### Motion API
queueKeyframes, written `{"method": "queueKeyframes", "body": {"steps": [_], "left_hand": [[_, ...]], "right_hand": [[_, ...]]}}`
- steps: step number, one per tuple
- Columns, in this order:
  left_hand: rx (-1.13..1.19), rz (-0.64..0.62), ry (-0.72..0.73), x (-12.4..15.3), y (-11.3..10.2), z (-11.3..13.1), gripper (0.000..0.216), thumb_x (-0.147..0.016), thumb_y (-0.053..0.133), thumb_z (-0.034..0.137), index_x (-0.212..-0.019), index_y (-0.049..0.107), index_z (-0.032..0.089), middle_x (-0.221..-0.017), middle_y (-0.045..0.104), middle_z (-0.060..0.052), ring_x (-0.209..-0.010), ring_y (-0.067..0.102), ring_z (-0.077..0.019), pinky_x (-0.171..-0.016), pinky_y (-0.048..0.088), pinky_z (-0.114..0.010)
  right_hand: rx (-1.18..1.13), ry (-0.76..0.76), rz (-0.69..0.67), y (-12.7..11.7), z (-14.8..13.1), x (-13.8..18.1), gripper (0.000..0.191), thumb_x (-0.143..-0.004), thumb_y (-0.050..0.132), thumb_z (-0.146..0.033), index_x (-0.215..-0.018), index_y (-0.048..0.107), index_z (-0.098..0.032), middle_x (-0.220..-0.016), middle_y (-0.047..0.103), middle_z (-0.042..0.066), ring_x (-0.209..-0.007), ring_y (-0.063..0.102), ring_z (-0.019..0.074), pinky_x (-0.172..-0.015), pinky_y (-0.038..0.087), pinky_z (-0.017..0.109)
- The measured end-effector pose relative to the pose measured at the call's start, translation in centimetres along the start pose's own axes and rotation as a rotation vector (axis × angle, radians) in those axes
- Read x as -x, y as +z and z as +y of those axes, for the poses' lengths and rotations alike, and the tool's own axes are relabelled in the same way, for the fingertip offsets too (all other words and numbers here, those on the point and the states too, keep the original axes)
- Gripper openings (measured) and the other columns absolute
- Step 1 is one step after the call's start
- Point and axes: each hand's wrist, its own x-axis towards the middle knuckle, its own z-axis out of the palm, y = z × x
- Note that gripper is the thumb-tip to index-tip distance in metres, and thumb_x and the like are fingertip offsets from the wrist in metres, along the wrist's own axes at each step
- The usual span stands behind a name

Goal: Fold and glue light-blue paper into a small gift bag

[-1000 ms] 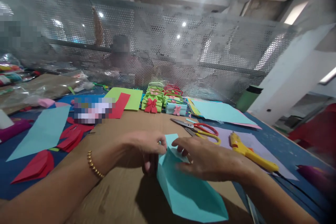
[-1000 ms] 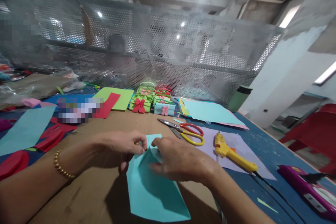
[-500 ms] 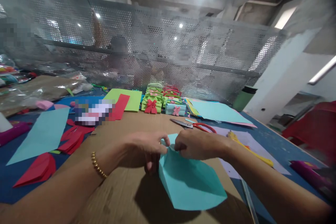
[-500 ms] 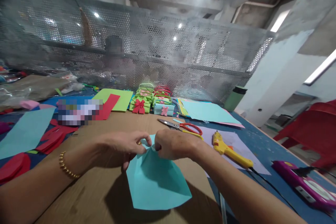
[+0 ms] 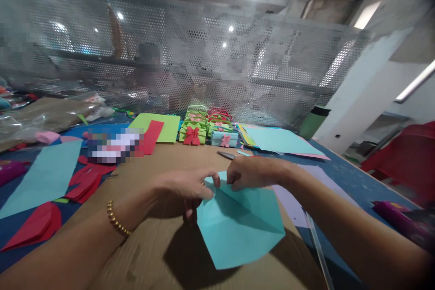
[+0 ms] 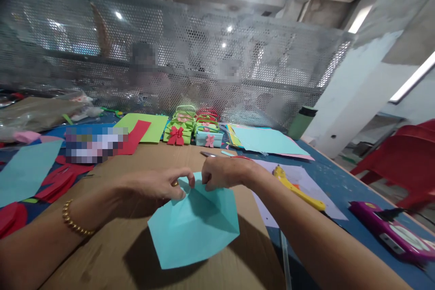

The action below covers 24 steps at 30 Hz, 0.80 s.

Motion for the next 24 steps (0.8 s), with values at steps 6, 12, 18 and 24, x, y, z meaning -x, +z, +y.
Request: {"method": "queueKeyframes", "body": {"steps": [6,12,18,24], "left_hand": [[-0.008,-0.013,-0.011,0.0,-0.1,-0.3,0.051,-0.072,0.06,0.022,-0.122,0.055,0.02,-0.075,0.058,0.001,-0.055,0.056,-0.0125,-0.05,0.044,-0.022],[0.047,0.018,-0.021,0.0,0.2,-1.0,0.048,-0.077,0.056,0.025,-0.125,0.054,0.022,-0.076,0.055,0.002,-0.055,0.055,-0.0113,-0.05,0.042,-0.021],[0.08,0.027,-0.063,0.5,0.5,-0.5,0.051,-0.074,0.059,0.026,-0.125,0.054,0.021,-0.078,0.056,0.002,-0.055,0.053,-0.0108,-0.051,0.043,-0.022],[0.241,0.039,-0.076,0.9,1.1,-0.6,0.051,-0.072,0.061,0.023,-0.122,0.053,0.022,-0.076,0.054,0.003,-0.053,0.051,-0.0104,-0.05,0.043,-0.022]], "right_hand": [[-0.05,0.01,-0.028,0.3,1.4,-1.1,0.02,-0.072,0.06,-0.031,-0.075,0.072,-0.015,-0.058,0.048,-0.005,-0.054,0.04,0.0086,-0.051,0.029,0.024],[-0.068,0.044,-0.038,-0.2,2.1,-1.5,0.032,-0.071,0.067,-0.046,-0.076,0.074,-0.015,-0.062,0.054,-0.003,-0.058,0.044,0.0102,-0.052,0.032,0.025],[-0.126,0.057,-0.073,-0.7,2.2,-2.3,0.029,-0.07,0.069,-0.045,-0.075,0.073,-0.016,-0.062,0.052,-0.003,-0.057,0.044,0.0107,-0.049,0.033,0.025],[-0.098,0.078,-0.135,-0.6,1.0,-3.1,0.027,-0.07,0.066,-0.041,-0.079,0.071,-0.016,-0.062,0.059,-0.001,-0.053,0.053,0.0126,-0.049,0.04,0.025]]}}
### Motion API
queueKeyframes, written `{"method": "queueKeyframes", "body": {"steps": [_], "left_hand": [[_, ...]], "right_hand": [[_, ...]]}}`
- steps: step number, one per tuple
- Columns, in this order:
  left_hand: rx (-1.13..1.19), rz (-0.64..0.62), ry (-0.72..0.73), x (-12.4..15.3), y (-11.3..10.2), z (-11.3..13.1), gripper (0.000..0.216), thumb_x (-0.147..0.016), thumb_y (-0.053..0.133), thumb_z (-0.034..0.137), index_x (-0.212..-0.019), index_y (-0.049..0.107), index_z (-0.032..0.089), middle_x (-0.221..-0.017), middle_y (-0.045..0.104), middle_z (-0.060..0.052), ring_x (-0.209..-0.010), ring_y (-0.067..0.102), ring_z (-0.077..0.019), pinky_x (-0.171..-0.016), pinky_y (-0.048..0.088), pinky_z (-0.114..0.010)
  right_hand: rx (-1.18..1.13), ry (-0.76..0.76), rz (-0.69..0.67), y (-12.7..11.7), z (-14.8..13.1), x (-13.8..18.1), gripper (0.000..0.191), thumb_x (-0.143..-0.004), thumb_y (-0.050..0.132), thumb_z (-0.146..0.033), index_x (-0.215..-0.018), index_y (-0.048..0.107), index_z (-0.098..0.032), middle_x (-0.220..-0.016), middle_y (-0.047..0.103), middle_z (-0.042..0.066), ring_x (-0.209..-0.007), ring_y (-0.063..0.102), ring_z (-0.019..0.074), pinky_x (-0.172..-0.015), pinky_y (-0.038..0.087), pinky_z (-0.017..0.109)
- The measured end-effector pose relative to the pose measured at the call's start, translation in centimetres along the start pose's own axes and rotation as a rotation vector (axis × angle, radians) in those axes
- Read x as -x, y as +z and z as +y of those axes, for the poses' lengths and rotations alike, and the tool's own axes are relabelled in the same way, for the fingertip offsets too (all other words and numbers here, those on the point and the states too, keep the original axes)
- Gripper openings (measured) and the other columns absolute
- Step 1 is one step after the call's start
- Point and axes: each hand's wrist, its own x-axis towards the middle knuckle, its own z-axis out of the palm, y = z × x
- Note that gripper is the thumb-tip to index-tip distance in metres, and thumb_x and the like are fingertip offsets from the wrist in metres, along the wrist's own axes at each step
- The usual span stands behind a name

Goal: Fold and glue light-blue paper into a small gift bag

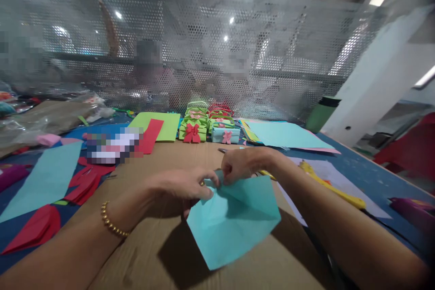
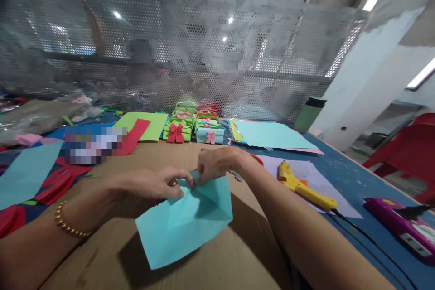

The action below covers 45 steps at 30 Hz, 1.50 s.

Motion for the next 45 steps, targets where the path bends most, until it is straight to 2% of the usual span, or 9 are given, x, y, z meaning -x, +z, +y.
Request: {"method": "queueKeyframes", "body": {"steps": [5,10,15,20,32,36,39,42,45], "left_hand": [[0.159,0.0,0.027,0.1,0.3,0.1,0.048,-0.069,0.059,0.016,-0.115,0.05,0.025,-0.075,0.05,0.005,-0.05,0.047,-0.0086,-0.046,0.039,-0.02],[0.061,0.078,0.024,0.1,0.1,0.0,0.032,-0.066,0.059,0.015,-0.096,0.057,0.021,-0.071,0.049,0.005,-0.052,0.048,-0.0083,-0.041,0.027,-0.018],[0.075,0.026,-0.011,-0.1,-0.4,-0.2,0.026,-0.061,0.058,0.015,-0.087,0.061,0.018,-0.066,0.05,0.004,-0.052,0.049,-0.0102,-0.044,0.035,-0.02],[0.043,0.025,0.007,-0.1,-0.6,-0.1,0.024,-0.06,0.058,0.013,-0.084,0.062,0.018,-0.065,0.05,0.005,-0.052,0.047,-0.0086,-0.043,0.029,-0.018],[-0.064,-0.009,-0.022,-0.4,-1.5,-0.4,0.019,-0.067,0.062,0.023,-0.085,0.061,0.019,-0.059,0.05,0.005,-0.045,0.048,-0.01,-0.042,0.036,-0.02],[-0.248,-0.016,-0.059,-0.1,-1.7,1.0,0.021,-0.072,0.066,0.036,-0.081,0.058,0.018,-0.056,0.05,0.004,-0.045,0.052,-0.0124,-0.042,0.037,-0.022],[-0.371,-0.008,-0.062,0.1,-1.7,1.5,0.019,-0.071,0.065,0.034,-0.071,0.056,0.018,-0.056,0.05,0.004,-0.046,0.052,-0.0122,-0.043,0.037,-0.022],[-0.357,0.031,-0.031,0.2,-1.5,1.3,0.016,-0.069,0.064,0.029,-0.065,0.053,0.019,-0.053,0.047,0.005,-0.047,0.052,-0.0116,-0.045,0.038,-0.022],[-0.311,0.013,-0.04,0.2,-1.5,1.3,0.021,-0.076,0.062,0.035,-0.068,0.051,0.02,-0.051,0.049,0.005,-0.048,0.054,-0.0131,-0.047,0.042,-0.023]], "right_hand": [[0.059,0.073,-0.008,0.3,-1.0,0.3,0.03,-0.069,0.064,-0.042,-0.083,0.07,-0.017,-0.061,0.063,0.002,-0.053,0.063,0.0182,-0.046,0.042,0.025],[0.133,0.057,0.021,0.6,-1.8,0.6,0.024,-0.068,0.063,-0.035,-0.078,0.07,-0.015,-0.062,0.064,0.003,-0.049,0.06,0.0161,-0.046,0.04,0.024],[0.177,0.069,0.069,1.2,-1.8,0.1,0.041,-0.07,0.068,-0.053,-0.078,0.071,-0.013,-0.064,0.067,0.005,-0.049,0.058,0.0155,-0.048,0.04,0.026],[0.212,0.069,0.129,1.6,-1.3,-0.6,0.052,-0.07,0.067,-0.065,-0.078,0.071,-0.014,-0.069,0.069,0.009,-0.057,0.061,0.0182,-0.051,0.039,0.027],[0.13,0.064,0.043,1.3,-1.3,-0.3,0.067,-0.071,0.061,-0.074,-0.084,0.07,-0.009,-0.069,0.069,0.012,-0.048,0.06,0.018,-0.047,0.043,0.029],[0.16,0.074,0.054,1.4,-1.5,-0.3,0.067,-0.074,0.058,-0.073,-0.08,0.071,-0.008,-0.056,0.065,0.009,-0.047,0.06,0.0184,-0.049,0.044,0.029],[0.164,0.075,0.05,1.5,-1.6,-0.4,0.069,-0.073,0.056,-0.076,-0.074,0.071,-0.009,-0.054,0.064,0.01,-0.047,0.06,0.0182,-0.05,0.043,0.028],[0.164,0.071,0.061,1.5,-1.5,-0.5,0.074,-0.071,0.056,-0.08,-0.075,0.071,-0.008,-0.056,0.066,0.011,-0.046,0.06,0.0187,-0.05,0.043,0.029],[0.167,0.07,0.067,1.5,-1.4,-0.5,0.071,-0.07,0.058,-0.079,-0.074,0.071,-0.009,-0.055,0.065,0.011,-0.044,0.058,0.0184,-0.048,0.043,0.029]]}}
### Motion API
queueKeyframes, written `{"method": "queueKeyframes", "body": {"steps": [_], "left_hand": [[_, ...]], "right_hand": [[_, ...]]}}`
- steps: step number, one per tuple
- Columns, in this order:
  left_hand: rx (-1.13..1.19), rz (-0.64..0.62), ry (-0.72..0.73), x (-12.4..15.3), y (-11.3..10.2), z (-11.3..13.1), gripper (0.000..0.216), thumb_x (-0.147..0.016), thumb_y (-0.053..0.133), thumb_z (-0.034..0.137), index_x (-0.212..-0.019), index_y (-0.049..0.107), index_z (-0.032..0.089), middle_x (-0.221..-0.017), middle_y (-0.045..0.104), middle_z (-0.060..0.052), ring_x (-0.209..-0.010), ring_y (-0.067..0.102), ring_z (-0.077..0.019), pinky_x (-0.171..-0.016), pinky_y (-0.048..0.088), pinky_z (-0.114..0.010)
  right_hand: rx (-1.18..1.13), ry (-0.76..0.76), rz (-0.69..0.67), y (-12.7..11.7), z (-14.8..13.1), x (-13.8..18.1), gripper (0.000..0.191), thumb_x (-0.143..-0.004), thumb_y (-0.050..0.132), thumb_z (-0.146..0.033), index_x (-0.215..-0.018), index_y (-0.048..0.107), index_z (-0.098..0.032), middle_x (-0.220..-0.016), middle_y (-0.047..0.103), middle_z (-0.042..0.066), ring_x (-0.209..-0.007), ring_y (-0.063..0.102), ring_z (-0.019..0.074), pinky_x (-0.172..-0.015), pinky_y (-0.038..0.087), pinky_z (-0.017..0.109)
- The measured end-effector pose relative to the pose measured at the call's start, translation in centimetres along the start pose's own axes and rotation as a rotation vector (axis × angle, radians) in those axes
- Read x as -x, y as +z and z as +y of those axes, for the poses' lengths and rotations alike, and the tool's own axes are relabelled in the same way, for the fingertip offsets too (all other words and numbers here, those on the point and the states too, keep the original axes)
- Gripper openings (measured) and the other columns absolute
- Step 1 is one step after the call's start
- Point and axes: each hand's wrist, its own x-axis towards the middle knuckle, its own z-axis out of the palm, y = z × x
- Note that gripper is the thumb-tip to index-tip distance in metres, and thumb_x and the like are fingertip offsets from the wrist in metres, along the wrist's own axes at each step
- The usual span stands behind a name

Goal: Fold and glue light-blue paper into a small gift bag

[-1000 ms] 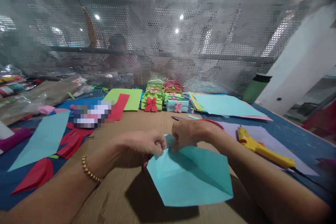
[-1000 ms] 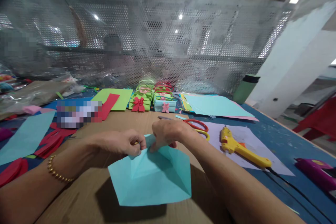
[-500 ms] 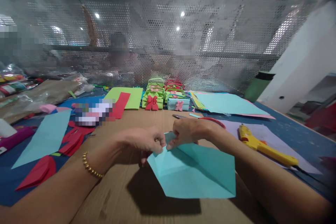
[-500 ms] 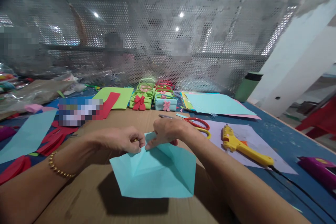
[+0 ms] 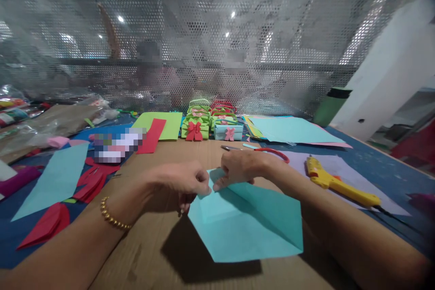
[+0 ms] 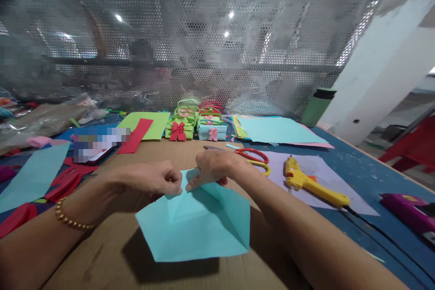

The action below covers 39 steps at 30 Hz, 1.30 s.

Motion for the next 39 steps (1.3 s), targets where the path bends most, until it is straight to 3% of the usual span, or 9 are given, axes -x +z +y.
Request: {"method": "queueKeyframes", "body": {"steps": [3,5,9,16,26,33,37,39], "left_hand": [[0.003,-0.166,-0.019,0.1,-0.6,0.3,0.029,-0.087,0.052,0.044,-0.074,0.053,0.018,-0.058,0.058,0.001,-0.05,0.059,-0.0144,-0.054,0.05,-0.029],[0.009,-0.194,-0.014,0.3,-1.2,0.4,0.023,-0.09,0.049,0.037,-0.079,0.054,0.018,-0.063,0.061,0.0,-0.05,0.058,-0.0133,-0.055,0.051,-0.029],[-0.096,-0.116,0.043,1.0,-1.4,-0.3,0.005,-0.081,0.056,0.02,-0.076,0.055,0.018,-0.059,0.051,0.004,-0.051,0.048,-0.0102,-0.05,0.039,-0.023],[-0.413,0.119,0.261,1.4,-0.3,-1.3,0.009,-0.073,0.06,0.023,-0.07,0.052,0.021,-0.06,0.05,0.005,-0.055,0.044,-0.011,-0.048,0.027,-0.025],[-0.553,0.129,0.28,2.0,-0.3,-0.4,0.009,-0.079,0.057,0.028,-0.076,0.053,0.021,-0.071,0.057,0.002,-0.059,0.049,-0.0127,-0.051,0.032,-0.025],[-0.643,0.159,0.207,2.1,0.1,0.0,0.021,-0.078,0.068,0.038,-0.084,0.06,0.02,-0.08,0.064,0.0,-0.069,0.055,-0.0151,-0.053,0.031,-0.027],[-0.645,0.138,0.192,2.2,0.0,0.3,0.021,-0.079,0.067,0.039,-0.086,0.061,0.02,-0.081,0.065,-0.001,-0.069,0.055,-0.0155,-0.052,0.032,-0.027],[-0.634,0.135,0.19,2.2,0.0,0.3,0.022,-0.08,0.066,0.039,-0.088,0.062,0.02,-0.085,0.066,-0.002,-0.073,0.056,-0.0168,-0.054,0.035,-0.027]], "right_hand": [[-0.03,-0.011,-0.002,0.0,0.1,0.1,0.062,-0.071,0.059,-0.074,-0.071,0.067,-0.013,-0.052,0.063,0.007,-0.043,0.057,0.0173,-0.046,0.041,0.028],[-0.047,0.001,0.001,0.1,0.2,0.1,0.058,-0.071,0.06,-0.073,-0.071,0.065,-0.015,-0.05,0.062,0.004,-0.044,0.058,0.0166,-0.046,0.04,0.026],[-0.034,0.021,0.004,0.2,0.6,-0.2,0.054,-0.074,0.059,-0.073,-0.068,0.059,-0.019,-0.048,0.058,0.0,-0.043,0.056,0.0142,-0.045,0.037,0.024],[-0.032,-0.01,-0.031,0.3,1.0,-0.6,0.052,-0.077,0.058,-0.071,-0.068,0.055,-0.02,-0.055,0.059,0.0,-0.048,0.055,0.013,-0.046,0.034,0.023],[-0.012,-0.105,-0.029,0.2,1.8,-0.8,0.05,-0.078,0.061,-0.067,-0.067,0.055,-0.019,-0.06,0.052,-0.002,-0.054,0.042,0.0108,-0.048,0.028,0.024],[0.07,-0.111,-0.026,-0.5,0.8,0.2,0.049,-0.078,0.06,-0.069,-0.074,0.062,-0.02,-0.07,0.061,0.001,-0.061,0.052,0.0143,-0.053,0.034,0.026],[0.153,-0.079,0.096,-1.1,-0.2,1.4,0.04,-0.077,0.066,-0.06,-0.084,0.066,-0.021,-0.075,0.065,0.002,-0.063,0.058,0.0168,-0.055,0.038,0.027],[0.156,-0.154,0.201,-1.2,-0.5,2.1,0.036,-0.075,0.07,-0.053,-0.092,0.066,-0.021,-0.08,0.066,0.003,-0.067,0.06,0.0183,-0.057,0.041,0.028]]}}
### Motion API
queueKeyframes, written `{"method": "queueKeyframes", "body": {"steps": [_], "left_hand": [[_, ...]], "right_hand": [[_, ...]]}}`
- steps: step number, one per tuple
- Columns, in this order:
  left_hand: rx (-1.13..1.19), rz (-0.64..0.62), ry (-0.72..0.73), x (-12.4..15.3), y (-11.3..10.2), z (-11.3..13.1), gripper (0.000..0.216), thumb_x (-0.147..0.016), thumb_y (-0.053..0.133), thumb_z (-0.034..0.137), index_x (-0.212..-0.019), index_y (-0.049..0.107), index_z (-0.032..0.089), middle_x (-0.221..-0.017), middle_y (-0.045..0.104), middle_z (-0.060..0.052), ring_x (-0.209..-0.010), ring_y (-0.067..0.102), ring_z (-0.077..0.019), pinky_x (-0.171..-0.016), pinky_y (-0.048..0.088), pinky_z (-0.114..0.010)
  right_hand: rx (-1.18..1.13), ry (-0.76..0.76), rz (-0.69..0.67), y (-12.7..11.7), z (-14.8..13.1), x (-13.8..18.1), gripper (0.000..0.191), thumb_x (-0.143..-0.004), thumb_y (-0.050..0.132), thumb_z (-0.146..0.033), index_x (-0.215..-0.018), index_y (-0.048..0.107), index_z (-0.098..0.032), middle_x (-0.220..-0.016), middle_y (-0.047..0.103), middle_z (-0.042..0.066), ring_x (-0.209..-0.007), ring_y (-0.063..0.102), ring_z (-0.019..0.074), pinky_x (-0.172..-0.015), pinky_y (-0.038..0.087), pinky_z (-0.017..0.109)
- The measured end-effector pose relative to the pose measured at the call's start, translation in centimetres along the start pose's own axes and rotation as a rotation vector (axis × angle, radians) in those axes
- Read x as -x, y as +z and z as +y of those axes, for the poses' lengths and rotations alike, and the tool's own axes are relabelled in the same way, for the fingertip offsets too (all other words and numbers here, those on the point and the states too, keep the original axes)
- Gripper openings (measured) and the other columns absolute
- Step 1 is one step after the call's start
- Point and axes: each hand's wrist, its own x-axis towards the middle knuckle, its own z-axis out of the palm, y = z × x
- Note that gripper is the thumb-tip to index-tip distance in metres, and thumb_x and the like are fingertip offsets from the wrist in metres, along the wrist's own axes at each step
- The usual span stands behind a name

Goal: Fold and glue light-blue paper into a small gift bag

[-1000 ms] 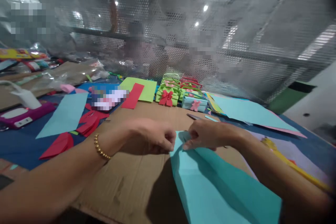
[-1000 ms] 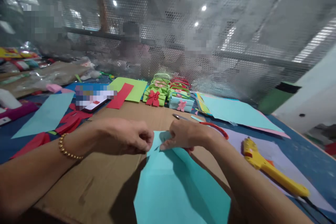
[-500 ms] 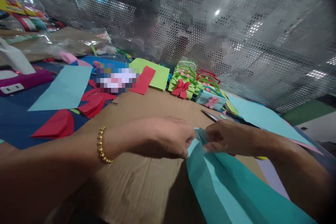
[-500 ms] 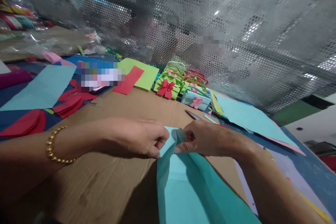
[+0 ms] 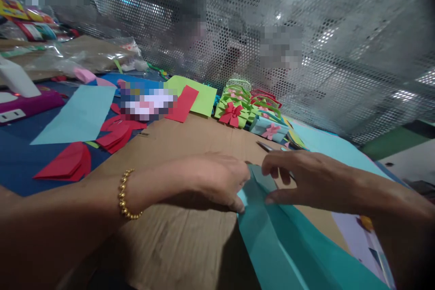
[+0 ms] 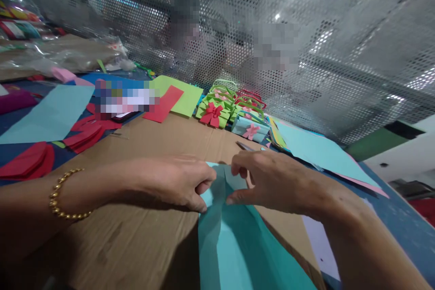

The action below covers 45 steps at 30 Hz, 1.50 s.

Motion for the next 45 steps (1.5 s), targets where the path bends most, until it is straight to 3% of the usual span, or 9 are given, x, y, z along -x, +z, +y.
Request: {"method": "queueKeyframes", "body": {"steps": [4,10,16,20,25,32,38,45], "left_hand": [[0.032,-0.016,-0.016,-0.1,0.1,-0.3,0.017,-0.083,0.055,0.025,-0.096,0.065,0.02,-0.097,0.069,-0.007,-0.081,0.061,-0.0196,-0.06,0.041,-0.027],[0.084,0.027,-0.014,-0.4,0.5,-1.2,0.028,-0.075,0.054,0.021,-0.1,0.068,0.019,-0.095,0.07,-0.008,-0.075,0.061,-0.02,-0.057,0.041,-0.027],[0.2,0.049,-0.033,-0.9,0.7,-1.8,0.021,-0.067,0.059,0.021,-0.086,0.069,0.019,-0.071,0.066,-0.001,-0.058,0.055,-0.0153,-0.051,0.037,-0.027],[0.21,0.076,-0.037,-1.2,0.9,-2.1,0.011,-0.065,0.059,0.022,-0.074,0.065,0.019,-0.058,0.056,0.002,-0.051,0.05,-0.0136,-0.048,0.034,-0.027],[0.224,0.098,-0.032,-1.4,1.2,-2.4,0.006,-0.062,0.058,0.021,-0.061,0.053,0.02,-0.052,0.052,0.003,-0.046,0.046,-0.0127,-0.044,0.03,-0.028],[0.181,0.074,-0.094,-1.0,0.6,-1.6,0.005,-0.064,0.06,0.021,-0.068,0.062,0.018,-0.052,0.048,0.003,-0.049,0.046,-0.0137,-0.048,0.032,-0.028],[0.219,0.049,-0.049,-1.0,0.6,-1.9,0.019,-0.065,0.063,0.023,-0.083,0.069,0.02,-0.063,0.06,0.001,-0.057,0.054,-0.016,-0.052,0.037,-0.028],[0.219,0.049,-0.045,-0.9,0.6,-1.9,0.011,-0.066,0.067,0.026,-0.074,0.065,0.02,-0.06,0.059,0.003,-0.055,0.052,-0.014,-0.052,0.036,-0.026]], "right_hand": [[-0.078,-0.267,0.173,0.1,-1.0,1.1,0.027,-0.075,0.068,-0.032,-0.102,0.067,-0.026,-0.099,0.066,0.004,-0.085,0.064,0.0207,-0.069,0.049,0.03],[-0.106,-0.447,0.214,1.2,-2.5,1.0,0.043,-0.068,0.058,-0.006,-0.104,0.067,-0.028,-0.105,0.067,0.002,-0.098,0.065,0.0196,-0.082,0.052,0.029],[-0.157,-0.43,0.11,2.0,-2.4,-0.1,0.042,-0.066,0.054,0.001,-0.099,0.068,-0.021,-0.105,0.068,0.005,-0.1,0.065,0.0194,-0.087,0.052,0.03],[-0.208,-0.484,0.148,2.1,-2.3,-0.1,0.045,-0.073,0.056,0.0,-0.107,0.069,-0.026,-0.116,0.068,0.003,-0.111,0.063,0.0182,-0.094,0.05,0.029],[-0.237,-0.433,0.189,1.3,-3.5,0.6,0.03,-0.081,0.057,-0.01,-0.099,0.073,-0.028,-0.105,0.072,0.002,-0.102,0.067,0.0201,-0.09,0.055,0.031],[-0.214,-0.476,0.193,1.9,-3.0,0.0,0.034,-0.079,0.055,-0.006,-0.098,0.072,-0.027,-0.108,0.071,0.002,-0.103,0.066,0.019,-0.091,0.052,0.03],[-0.181,-0.435,0.169,2.2,-2.5,-0.1,0.038,-0.071,0.053,0.003,-0.095,0.068,-0.023,-0.098,0.068,0.002,-0.09,0.065,0.0154,-0.079,0.05,0.026],[-0.097,-0.392,0.233,1.5,-1.6,1.0,0.025,-0.076,0.057,-0.006,-0.092,0.062,-0.024,-0.101,0.063,0.003,-0.089,0.063,0.017,-0.074,0.049,0.026]]}}
